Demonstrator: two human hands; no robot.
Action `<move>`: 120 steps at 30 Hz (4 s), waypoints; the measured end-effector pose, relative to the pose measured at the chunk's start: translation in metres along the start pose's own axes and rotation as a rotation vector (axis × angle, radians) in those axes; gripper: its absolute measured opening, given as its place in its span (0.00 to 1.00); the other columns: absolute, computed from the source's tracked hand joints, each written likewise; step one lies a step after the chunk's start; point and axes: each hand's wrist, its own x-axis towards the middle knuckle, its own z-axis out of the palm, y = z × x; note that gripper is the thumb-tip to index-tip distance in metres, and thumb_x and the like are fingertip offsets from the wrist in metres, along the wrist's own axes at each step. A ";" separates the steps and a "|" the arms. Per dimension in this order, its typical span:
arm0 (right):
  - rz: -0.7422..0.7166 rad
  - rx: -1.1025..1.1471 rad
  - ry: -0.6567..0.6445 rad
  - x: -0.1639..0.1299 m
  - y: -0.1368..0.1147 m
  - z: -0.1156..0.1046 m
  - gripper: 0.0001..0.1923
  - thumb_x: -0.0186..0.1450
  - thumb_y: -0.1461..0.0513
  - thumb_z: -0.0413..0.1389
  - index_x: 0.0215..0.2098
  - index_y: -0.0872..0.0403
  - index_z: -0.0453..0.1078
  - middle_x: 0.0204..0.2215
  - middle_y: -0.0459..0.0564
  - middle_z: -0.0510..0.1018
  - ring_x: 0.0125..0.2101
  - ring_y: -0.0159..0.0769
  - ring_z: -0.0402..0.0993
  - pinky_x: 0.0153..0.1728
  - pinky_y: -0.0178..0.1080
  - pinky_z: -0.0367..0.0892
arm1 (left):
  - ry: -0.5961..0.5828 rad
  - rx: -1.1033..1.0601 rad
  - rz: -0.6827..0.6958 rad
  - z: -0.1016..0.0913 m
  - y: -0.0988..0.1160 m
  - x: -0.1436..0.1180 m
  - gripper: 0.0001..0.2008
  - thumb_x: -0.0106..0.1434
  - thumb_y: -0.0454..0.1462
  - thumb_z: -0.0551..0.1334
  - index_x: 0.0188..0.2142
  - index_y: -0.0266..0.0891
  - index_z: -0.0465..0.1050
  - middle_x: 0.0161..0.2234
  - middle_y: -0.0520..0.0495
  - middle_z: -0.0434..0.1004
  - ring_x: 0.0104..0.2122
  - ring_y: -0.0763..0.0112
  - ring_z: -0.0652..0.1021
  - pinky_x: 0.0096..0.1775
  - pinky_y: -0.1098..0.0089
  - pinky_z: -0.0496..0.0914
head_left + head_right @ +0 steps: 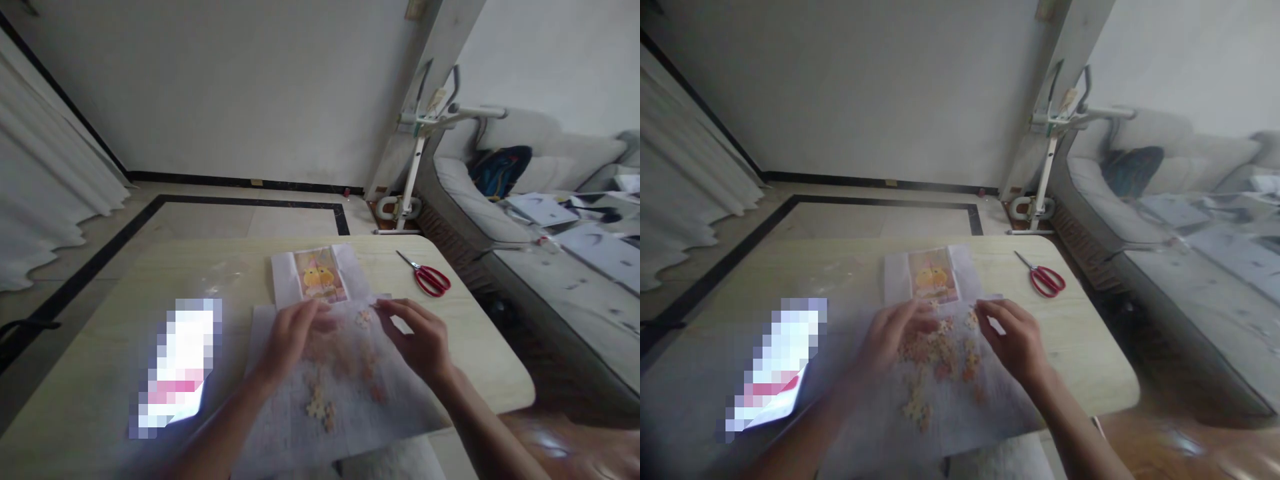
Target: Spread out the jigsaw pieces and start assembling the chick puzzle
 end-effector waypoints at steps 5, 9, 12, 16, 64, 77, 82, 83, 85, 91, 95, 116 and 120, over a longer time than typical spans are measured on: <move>0.170 -0.201 0.100 -0.019 0.055 -0.052 0.07 0.64 0.67 0.58 0.41 0.54 0.75 0.32 0.50 0.80 0.29 0.34 0.76 0.34 0.37 0.72 | 0.073 0.263 0.168 -0.007 -0.003 -0.002 0.24 0.65 0.53 0.55 0.37 0.33 0.77 0.30 0.42 0.82 0.33 0.63 0.82 0.36 0.67 0.75; 0.266 -0.342 0.046 -0.042 0.087 -0.078 0.07 0.66 0.63 0.56 0.39 0.54 0.75 0.32 0.50 0.79 0.28 0.34 0.75 0.33 0.37 0.71 | 0.052 0.333 0.223 -0.011 -0.013 -0.002 0.23 0.66 0.52 0.54 0.36 0.35 0.76 0.31 0.44 0.82 0.32 0.64 0.81 0.34 0.69 0.75; 0.277 -0.402 -0.032 -0.053 0.099 -0.087 0.08 0.67 0.62 0.54 0.39 0.54 0.75 0.34 0.51 0.79 0.29 0.35 0.76 0.33 0.37 0.71 | 0.052 0.345 0.243 -0.012 -0.016 -0.001 0.22 0.66 0.51 0.54 0.36 0.35 0.76 0.31 0.45 0.82 0.32 0.65 0.81 0.34 0.70 0.75; 0.283 -0.450 -0.068 -0.057 0.104 -0.096 0.08 0.67 0.62 0.52 0.39 0.54 0.74 0.35 0.52 0.79 0.30 0.35 0.76 0.33 0.36 0.71 | 0.097 0.383 0.276 -0.013 -0.011 -0.001 0.23 0.65 0.53 0.54 0.34 0.35 0.76 0.28 0.44 0.81 0.30 0.64 0.81 0.33 0.70 0.75; 0.044 -0.108 -0.586 0.008 -0.011 0.037 0.07 0.66 0.67 0.54 0.31 0.53 0.73 0.29 0.47 0.70 0.30 0.33 0.64 0.31 0.35 0.59 | 0.034 0.370 0.455 -0.020 -0.013 0.000 0.15 0.68 0.37 0.49 0.44 0.38 0.72 0.37 0.49 0.76 0.27 0.72 0.71 0.31 0.69 0.65; 0.207 -0.005 -0.572 0.004 -0.003 0.028 0.11 0.67 0.66 0.54 0.41 0.51 0.77 0.29 0.48 0.74 0.30 0.33 0.71 0.33 0.34 0.65 | 0.209 1.041 0.686 -0.025 -0.014 0.015 0.12 0.59 0.29 0.54 0.38 0.37 0.75 0.38 0.44 0.77 0.42 0.59 0.74 0.46 0.60 0.67; 0.203 -0.111 -0.514 0.013 -0.002 0.036 0.14 0.65 0.65 0.56 0.48 0.50 0.75 0.32 0.49 0.75 0.31 0.35 0.72 0.34 0.36 0.65 | 0.206 1.190 0.631 -0.025 -0.022 0.020 0.14 0.58 0.30 0.57 0.41 0.40 0.77 0.44 0.43 0.78 0.44 0.57 0.76 0.45 0.57 0.68; 0.185 -0.107 -0.507 0.017 -0.003 0.040 0.14 0.65 0.65 0.57 0.48 0.49 0.75 0.33 0.49 0.75 0.33 0.35 0.72 0.35 0.36 0.65 | 0.194 1.181 0.626 -0.024 -0.022 0.020 0.14 0.59 0.30 0.57 0.42 0.40 0.77 0.45 0.43 0.78 0.44 0.57 0.76 0.46 0.57 0.68; 0.134 -0.090 -0.510 0.025 -0.005 0.049 0.13 0.65 0.63 0.57 0.48 0.48 0.74 0.36 0.50 0.76 0.35 0.36 0.72 0.37 0.36 0.66 | 0.158 1.150 0.614 -0.023 -0.021 0.019 0.15 0.59 0.30 0.57 0.44 0.41 0.76 0.46 0.44 0.78 0.45 0.58 0.76 0.48 0.57 0.68; 0.107 -0.130 -0.586 0.039 -0.005 0.068 0.06 0.65 0.64 0.57 0.39 0.52 0.76 0.36 0.50 0.75 0.34 0.34 0.72 0.35 0.34 0.65 | 0.112 1.118 0.589 -0.022 -0.020 0.019 0.15 0.59 0.29 0.57 0.44 0.39 0.77 0.44 0.44 0.79 0.44 0.59 0.76 0.48 0.58 0.69; 0.078 -0.155 -0.586 0.041 0.001 0.068 0.07 0.66 0.65 0.54 0.35 0.53 0.75 0.35 0.50 0.75 0.36 0.34 0.71 0.36 0.35 0.65 | 0.092 1.116 0.563 -0.022 -0.020 0.019 0.15 0.60 0.30 0.57 0.44 0.39 0.77 0.43 0.43 0.78 0.45 0.60 0.76 0.49 0.58 0.69; 0.291 0.101 -0.365 0.030 0.009 0.025 0.07 0.64 0.66 0.56 0.40 0.53 0.75 0.29 0.46 0.77 0.28 0.31 0.71 0.31 0.33 0.65 | 0.106 1.062 0.617 -0.021 -0.021 0.021 0.14 0.60 0.28 0.57 0.41 0.40 0.78 0.42 0.45 0.78 0.46 0.60 0.74 0.51 0.57 0.68; 0.339 0.117 -0.432 0.005 0.010 0.000 0.07 0.65 0.66 0.56 0.38 0.53 0.76 0.31 0.47 0.77 0.29 0.32 0.72 0.32 0.35 0.67 | 0.123 1.051 0.660 -0.022 -0.020 0.020 0.15 0.61 0.29 0.56 0.42 0.41 0.78 0.43 0.44 0.77 0.48 0.60 0.73 0.52 0.56 0.67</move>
